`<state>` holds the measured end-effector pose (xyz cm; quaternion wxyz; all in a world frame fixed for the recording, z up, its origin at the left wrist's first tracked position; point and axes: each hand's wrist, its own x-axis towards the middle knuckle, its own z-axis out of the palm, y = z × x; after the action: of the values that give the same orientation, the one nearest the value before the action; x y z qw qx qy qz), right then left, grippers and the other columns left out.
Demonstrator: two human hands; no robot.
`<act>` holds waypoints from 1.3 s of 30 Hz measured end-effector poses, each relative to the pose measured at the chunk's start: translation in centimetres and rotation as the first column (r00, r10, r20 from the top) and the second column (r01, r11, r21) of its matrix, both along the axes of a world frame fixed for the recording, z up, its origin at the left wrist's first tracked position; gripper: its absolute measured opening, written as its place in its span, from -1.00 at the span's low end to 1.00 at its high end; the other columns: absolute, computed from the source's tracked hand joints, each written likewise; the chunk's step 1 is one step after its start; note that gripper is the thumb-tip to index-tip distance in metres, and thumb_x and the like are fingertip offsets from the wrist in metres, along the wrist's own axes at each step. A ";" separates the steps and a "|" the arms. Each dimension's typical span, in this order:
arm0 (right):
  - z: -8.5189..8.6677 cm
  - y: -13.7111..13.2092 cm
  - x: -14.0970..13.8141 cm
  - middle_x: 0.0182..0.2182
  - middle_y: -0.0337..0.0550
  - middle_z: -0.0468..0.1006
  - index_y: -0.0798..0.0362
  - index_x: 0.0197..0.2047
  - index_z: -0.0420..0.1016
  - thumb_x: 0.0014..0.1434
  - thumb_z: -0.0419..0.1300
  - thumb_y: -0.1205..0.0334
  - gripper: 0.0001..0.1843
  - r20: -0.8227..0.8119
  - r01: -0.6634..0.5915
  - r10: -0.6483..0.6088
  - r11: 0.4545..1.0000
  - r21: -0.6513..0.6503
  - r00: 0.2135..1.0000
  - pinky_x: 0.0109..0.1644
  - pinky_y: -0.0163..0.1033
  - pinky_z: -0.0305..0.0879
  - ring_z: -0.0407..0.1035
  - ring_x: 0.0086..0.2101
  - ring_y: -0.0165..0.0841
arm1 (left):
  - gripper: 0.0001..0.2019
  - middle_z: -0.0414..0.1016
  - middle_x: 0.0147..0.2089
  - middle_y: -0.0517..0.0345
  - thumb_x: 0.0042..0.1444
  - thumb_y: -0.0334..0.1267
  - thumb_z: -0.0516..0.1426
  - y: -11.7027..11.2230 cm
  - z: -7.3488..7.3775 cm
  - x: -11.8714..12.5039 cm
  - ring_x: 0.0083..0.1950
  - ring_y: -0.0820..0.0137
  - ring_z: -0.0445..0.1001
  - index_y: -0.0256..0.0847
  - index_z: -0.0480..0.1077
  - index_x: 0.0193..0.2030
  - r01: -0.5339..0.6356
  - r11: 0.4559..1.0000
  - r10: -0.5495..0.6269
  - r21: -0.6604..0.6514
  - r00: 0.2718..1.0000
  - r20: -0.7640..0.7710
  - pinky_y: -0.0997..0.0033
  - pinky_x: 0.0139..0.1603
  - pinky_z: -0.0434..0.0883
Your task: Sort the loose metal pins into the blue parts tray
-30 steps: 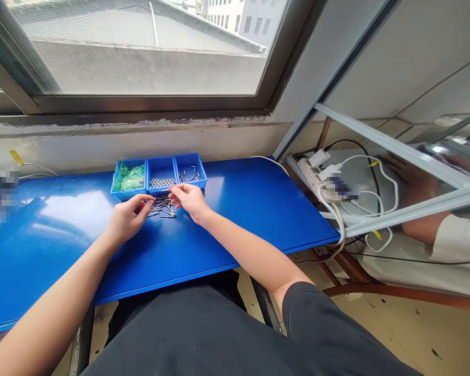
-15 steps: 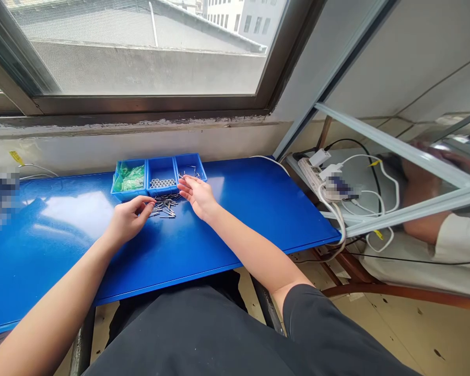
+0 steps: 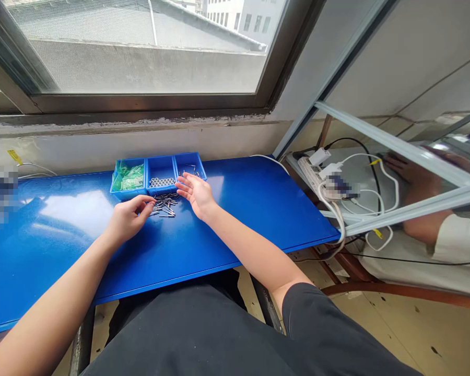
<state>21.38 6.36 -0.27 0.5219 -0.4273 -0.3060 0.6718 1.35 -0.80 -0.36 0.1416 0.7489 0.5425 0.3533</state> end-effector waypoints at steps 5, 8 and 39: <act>-0.4 -0.4 0.0 -0.31 -0.13 0.62 0.09 -0.25 0.54 0.20 0.15 0.31 -0.87 0.519 -0.242 0.070 0.932 0.271 0.852 -0.25 -0.28 0.43 0.47 -0.35 -0.40 | -0.75 0.43 -0.53 0.26 0.24 -0.12 0.07 0.0 0.0 0.0 -0.56 0.51 0.31 -0.21 0.48 -0.15 -0.002 1.000 0.002 0.005 1.000 -0.004 0.51 -0.47 0.27; -0.8 -0.9 -0.1 -0.26 -0.13 0.62 0.07 -0.26 0.58 0.15 0.21 0.33 -0.88 0.750 -0.417 -0.092 0.784 0.460 0.655 -0.07 -0.21 0.40 0.47 -0.27 -0.37 | -0.76 0.45 -0.52 0.25 0.24 -0.13 0.07 0.0 -0.1 0.0 -0.55 0.51 0.32 -0.20 0.48 -0.15 -0.005 1.000 0.005 0.008 1.000 -0.004 0.52 -0.46 0.27; -1.8 -1.2 -0.3 -0.23 -0.07 0.62 0.12 -0.18 0.61 0.09 0.16 0.52 -0.72 0.861 -0.621 -0.072 0.663 0.419 0.504 -0.16 -0.25 0.40 0.47 -0.30 -0.37 | -0.75 0.42 -0.55 0.26 0.23 -0.12 0.07 -0.1 0.1 0.1 -0.57 0.50 0.30 -0.21 0.49 -0.18 0.019 1.000 -0.019 -0.016 1.000 -0.023 0.51 -0.49 0.26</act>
<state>21.04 5.19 -2.05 0.3074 -0.4007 -0.8074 0.3049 1.47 -0.87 -0.23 0.1446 0.7568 0.5397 0.3392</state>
